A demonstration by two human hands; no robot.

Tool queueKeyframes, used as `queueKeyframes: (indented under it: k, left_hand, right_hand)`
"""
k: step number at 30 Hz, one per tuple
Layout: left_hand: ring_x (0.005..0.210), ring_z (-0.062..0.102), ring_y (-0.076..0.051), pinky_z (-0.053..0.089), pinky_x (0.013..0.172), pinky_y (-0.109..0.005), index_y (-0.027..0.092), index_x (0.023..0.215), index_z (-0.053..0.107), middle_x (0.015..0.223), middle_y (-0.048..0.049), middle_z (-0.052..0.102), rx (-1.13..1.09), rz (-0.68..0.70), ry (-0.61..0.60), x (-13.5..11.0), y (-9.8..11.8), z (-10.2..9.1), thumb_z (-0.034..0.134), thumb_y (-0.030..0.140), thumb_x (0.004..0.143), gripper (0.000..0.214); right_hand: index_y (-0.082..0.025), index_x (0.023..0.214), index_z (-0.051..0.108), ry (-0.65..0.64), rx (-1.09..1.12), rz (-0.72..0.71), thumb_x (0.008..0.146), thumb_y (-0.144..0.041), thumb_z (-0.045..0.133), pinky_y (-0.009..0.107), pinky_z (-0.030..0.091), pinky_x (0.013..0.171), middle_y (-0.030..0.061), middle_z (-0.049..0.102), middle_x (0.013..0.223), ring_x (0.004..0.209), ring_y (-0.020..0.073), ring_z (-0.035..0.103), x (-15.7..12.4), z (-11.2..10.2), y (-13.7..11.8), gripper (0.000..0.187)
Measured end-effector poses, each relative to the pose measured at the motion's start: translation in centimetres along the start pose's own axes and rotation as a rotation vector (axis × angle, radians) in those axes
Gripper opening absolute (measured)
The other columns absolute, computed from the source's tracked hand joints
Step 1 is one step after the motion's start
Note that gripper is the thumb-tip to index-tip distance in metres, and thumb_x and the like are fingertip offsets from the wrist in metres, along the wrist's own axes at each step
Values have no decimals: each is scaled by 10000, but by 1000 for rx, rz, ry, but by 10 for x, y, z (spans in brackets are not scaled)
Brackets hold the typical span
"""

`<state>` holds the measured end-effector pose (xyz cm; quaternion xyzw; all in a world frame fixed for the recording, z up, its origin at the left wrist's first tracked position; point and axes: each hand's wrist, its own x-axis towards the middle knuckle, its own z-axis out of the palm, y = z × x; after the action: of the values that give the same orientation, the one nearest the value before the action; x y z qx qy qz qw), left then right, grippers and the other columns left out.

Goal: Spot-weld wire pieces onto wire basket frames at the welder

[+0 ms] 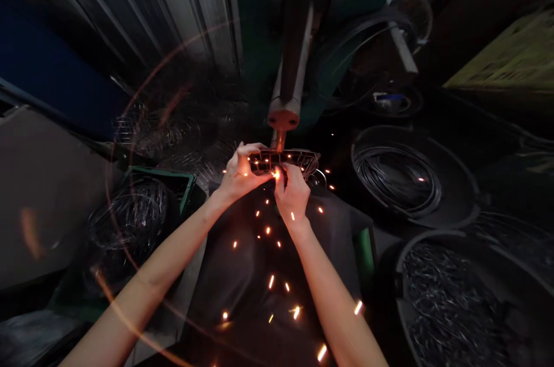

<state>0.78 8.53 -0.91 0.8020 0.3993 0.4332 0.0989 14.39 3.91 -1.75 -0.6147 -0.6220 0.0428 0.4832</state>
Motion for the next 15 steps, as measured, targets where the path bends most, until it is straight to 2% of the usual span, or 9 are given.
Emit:
queueKeyframes:
  k: [2, 4, 6, 8, 10, 12, 13, 15]
  left_hand:
    - [1032, 609, -193, 320, 1084, -530, 219, 1103, 336, 1116, -59, 606, 5, 5, -3, 1, 0, 0, 735, 296, 690, 579]
    - [1041, 602, -193, 314, 1082, -541, 219, 1103, 329, 1131, -64, 596, 7, 0, -17, 1, 0, -1, 735, 275, 684, 586]
    - [1047, 595, -193, 307, 1083, -542, 218, 1106, 333, 1135, -66, 590, 0, -6, -48, -4, 1, -3, 740, 267, 668, 599]
    - [1040, 596, -198, 305, 1081, -545, 215, 1100, 348, 1113, -63, 595, -17, -5, -101, -13, 5, -5, 741, 257, 650, 599]
    - [1029, 601, -206, 305, 1082, -549, 213, 1105, 363, 1095, -59, 598, -38, -32, -170, -25, 13, -7, 737, 253, 638, 599]
    - [1029, 601, -216, 306, 1084, -553, 217, 1138, 374, 1095, -56, 598, -46, -100, -258, -35, 27, -7, 718, 253, 644, 602]
    - [1035, 599, -223, 303, 1085, -558, 220, 1162, 378, 1107, -57, 597, -43, -136, -311, -39, 35, -6, 705, 253, 654, 605]
    - [1099, 574, -246, 286, 1092, -572, 230, 1210, 384, 1162, -68, 587, -35, -177, -414, -44, 51, -2, 673, 229, 682, 602]
  right_hand:
    - [-160, 926, 610, -1, 26, 23, 922, -410, 407, 300, 499, 741, 81, 665, 860, 792, 168, 625, 0, -7, -6, 322]
    - [-163, 999, 614, 20, 16, 45, 905, -422, 447, 307, 502, 765, 87, 670, 931, 831, 173, 632, -5, -29, -10, 322]
    - [-170, 1059, 615, 74, -51, 65, 881, -426, 492, 328, 502, 797, 93, 668, 987, 868, 187, 636, -18, -66, -6, 335]
    - [-173, 1068, 624, 121, -175, 127, 859, -437, 509, 366, 494, 840, 104, 667, 1001, 902, 217, 637, -38, -114, 12, 356]
    - [-175, 1053, 636, 126, -353, 297, 825, -483, 513, 412, 485, 863, 128, 667, 1006, 926, 264, 635, -63, -167, 44, 402]
    - [-186, 984, 641, 103, -547, 562, 783, -525, 470, 478, 484, 837, 157, 669, 939, 905, 326, 634, -91, -214, 84, 430]
    - [-200, 889, 635, 43, -651, 678, 738, -525, 469, 509, 485, 797, 157, 662, 819, 837, 354, 635, -106, -233, 102, 395]
    - [-254, 664, 543, -188, -765, 892, 645, -519, 494, 532, 490, 677, 114, 574, 565, 628, 371, 608, -133, -260, 133, 270]
